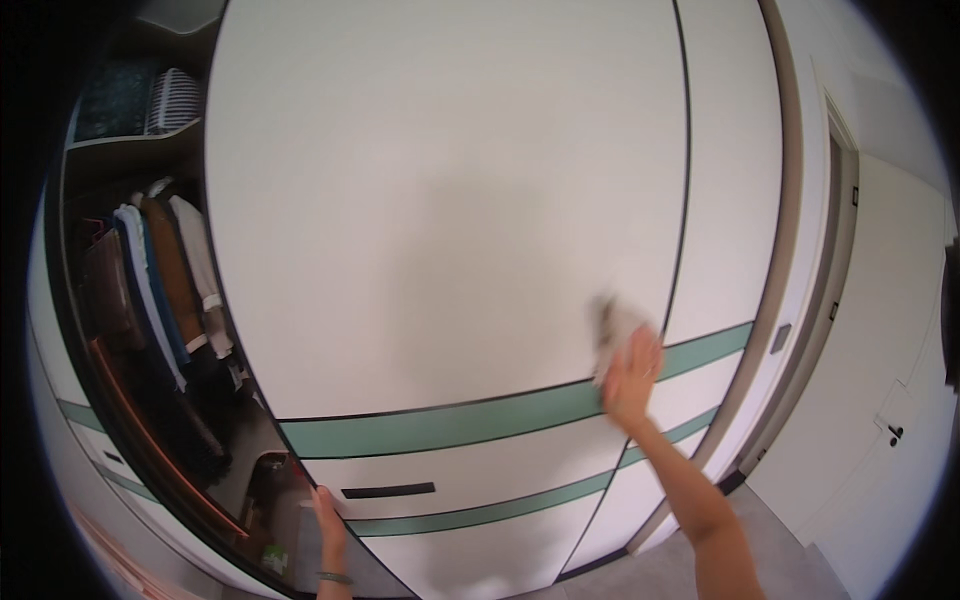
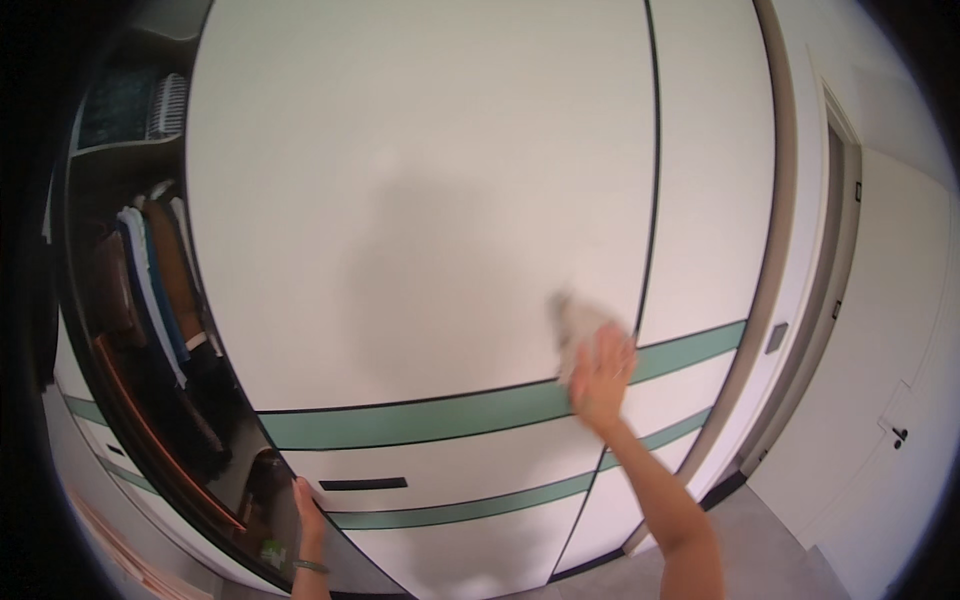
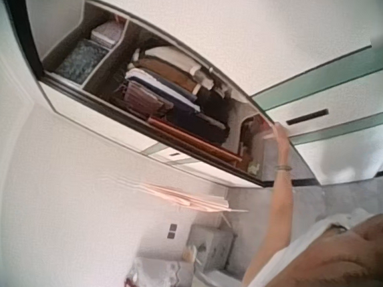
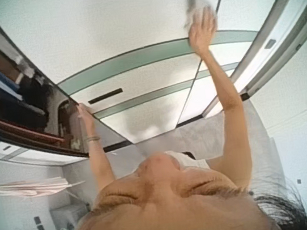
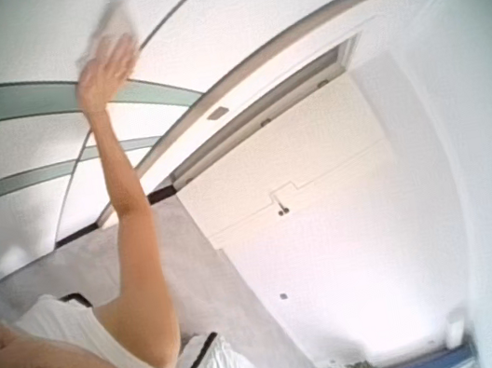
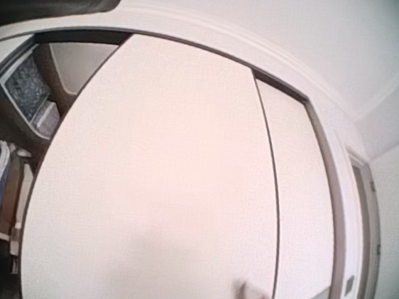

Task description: The person wipes the sliding doors and outer frame of a white and green wardrobe using a cloth, reaching various heights and corners.

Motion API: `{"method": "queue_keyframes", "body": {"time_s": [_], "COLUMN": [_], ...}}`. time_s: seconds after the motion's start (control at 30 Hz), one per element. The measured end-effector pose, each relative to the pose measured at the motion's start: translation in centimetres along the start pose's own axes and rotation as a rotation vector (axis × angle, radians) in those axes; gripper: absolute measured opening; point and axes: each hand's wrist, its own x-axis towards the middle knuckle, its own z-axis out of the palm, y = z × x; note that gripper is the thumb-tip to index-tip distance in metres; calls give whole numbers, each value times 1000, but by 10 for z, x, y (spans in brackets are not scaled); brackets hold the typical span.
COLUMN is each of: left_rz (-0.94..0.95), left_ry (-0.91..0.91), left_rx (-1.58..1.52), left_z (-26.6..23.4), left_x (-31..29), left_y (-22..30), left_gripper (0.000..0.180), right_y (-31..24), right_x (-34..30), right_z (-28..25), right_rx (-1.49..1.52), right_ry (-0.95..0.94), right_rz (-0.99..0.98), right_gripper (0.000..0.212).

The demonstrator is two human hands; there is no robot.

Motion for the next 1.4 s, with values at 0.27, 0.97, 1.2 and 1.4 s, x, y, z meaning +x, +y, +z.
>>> {"method": "queue_keyframes", "body": {"time_s": [0.27,0.97,1.2,1.4], "left_rz": [-38,-121,-92,-76], "left_ry": [86,123,216,269], "left_rx": [105,-123,-91,-154], "left_z": [-38,-18,-5,-105], "left_x": [6,5,11,48], "left_y": [-32,-10,16,-11], "left_gripper": [68,62,67,71], "right_y": [-1,6,63,23], "right_x": [-53,-78,-73,-49], "right_z": [4,4,1,19], "right_rx": [153,496,293,394], "right_ry": [-139,56,324,147], "right_rz": [73,561,614,357], "right_gripper": [48,36,33,29]}}
